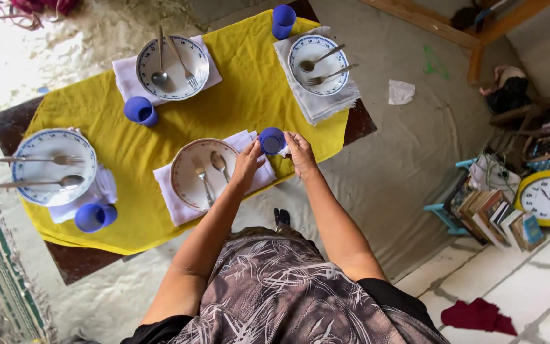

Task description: Setting a dining table with plates, cutlery, and cups on a yellow tablecloth.

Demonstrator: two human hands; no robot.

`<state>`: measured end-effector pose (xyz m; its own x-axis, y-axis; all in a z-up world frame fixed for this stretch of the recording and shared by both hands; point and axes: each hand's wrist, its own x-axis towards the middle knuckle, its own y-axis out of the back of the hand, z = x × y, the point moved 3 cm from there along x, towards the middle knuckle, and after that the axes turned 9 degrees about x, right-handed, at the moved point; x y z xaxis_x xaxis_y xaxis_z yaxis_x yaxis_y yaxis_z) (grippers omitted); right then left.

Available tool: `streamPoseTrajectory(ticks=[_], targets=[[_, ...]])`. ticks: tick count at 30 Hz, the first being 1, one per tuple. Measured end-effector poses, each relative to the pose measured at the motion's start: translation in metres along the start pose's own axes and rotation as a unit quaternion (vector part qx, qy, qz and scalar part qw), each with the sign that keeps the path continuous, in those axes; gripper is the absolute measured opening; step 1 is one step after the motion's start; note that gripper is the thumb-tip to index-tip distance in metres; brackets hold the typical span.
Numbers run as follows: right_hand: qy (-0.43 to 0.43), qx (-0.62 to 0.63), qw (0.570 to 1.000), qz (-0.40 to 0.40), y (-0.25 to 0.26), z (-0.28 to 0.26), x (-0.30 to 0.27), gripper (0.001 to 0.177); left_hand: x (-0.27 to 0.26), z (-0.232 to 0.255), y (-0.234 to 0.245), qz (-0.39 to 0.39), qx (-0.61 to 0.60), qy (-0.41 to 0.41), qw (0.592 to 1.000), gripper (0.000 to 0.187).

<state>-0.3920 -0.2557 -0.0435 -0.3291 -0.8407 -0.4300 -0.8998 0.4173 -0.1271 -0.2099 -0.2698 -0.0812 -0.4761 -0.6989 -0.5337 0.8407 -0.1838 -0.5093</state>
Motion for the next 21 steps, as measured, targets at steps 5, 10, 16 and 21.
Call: streamPoseTrajectory(ticks=[5, 10, 16, 21], targets=[[-0.048, -0.017, 0.999, -0.018, 0.031, 0.006, 0.023, 0.03, 0.018, -0.028, -0.022, 0.029, -0.023, -0.001, 0.999, 0.059], [-0.094, -0.036, 0.994, -0.031, 0.05, 0.019, 0.039, 0.031, 0.036, -0.061, -0.03, 0.061, -0.055, 0.002, 0.997, 0.058], [-0.117, -0.051, 0.989, -0.076, 0.066, 0.044, 0.053, 0.032, 0.038, -0.085, -0.033, 0.124, -0.061, 0.016, 0.99, 0.055], [-0.13, -0.063, 0.984, -0.102, 0.071, 0.056, 0.055, 0.033, 0.036, -0.099, -0.031, 0.151, -0.083, 0.031, 0.985, 0.048]])
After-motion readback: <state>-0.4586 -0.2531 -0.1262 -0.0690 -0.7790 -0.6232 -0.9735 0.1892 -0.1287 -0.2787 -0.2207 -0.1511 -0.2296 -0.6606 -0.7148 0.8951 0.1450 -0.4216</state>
